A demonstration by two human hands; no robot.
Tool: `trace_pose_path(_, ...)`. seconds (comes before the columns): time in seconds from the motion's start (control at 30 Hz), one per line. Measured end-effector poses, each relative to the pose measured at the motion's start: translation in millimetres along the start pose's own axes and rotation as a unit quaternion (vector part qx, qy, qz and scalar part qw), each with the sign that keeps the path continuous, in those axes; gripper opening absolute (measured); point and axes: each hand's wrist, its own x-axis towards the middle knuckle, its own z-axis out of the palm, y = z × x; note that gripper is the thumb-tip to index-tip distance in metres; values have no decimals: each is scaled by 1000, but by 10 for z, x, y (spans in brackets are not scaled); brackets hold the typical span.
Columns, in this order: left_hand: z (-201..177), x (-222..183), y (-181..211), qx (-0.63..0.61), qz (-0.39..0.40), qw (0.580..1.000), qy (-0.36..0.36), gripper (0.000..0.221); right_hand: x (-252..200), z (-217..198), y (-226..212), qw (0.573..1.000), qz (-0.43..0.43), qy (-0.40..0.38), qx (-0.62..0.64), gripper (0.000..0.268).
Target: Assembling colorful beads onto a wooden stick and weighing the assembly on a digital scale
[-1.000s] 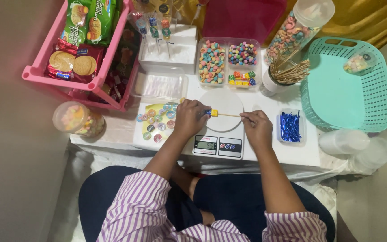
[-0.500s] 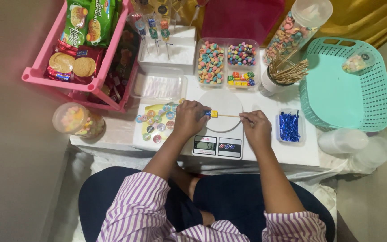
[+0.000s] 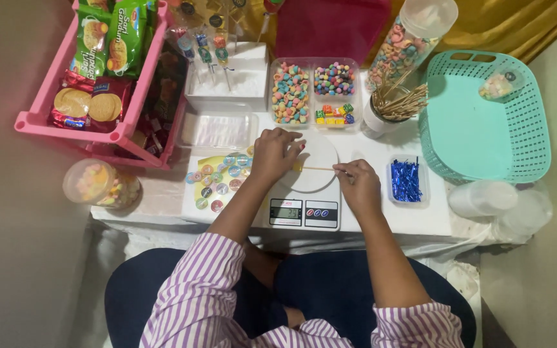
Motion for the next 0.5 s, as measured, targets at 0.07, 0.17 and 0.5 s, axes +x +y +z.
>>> trace_pose_path(0.07,93,146,11,17,21,1000,9,29,-3,12,20,1000,-1,-1,-9,16)
trace_pose_path(0.17,182,343,87,47,58,997,29,24,42,19,50,1000,2,-3,-14,17)
trace_pose_path(0.5,438,647,129,90,56,993,44,21,52,-10,37,999,24,-25,7,14)
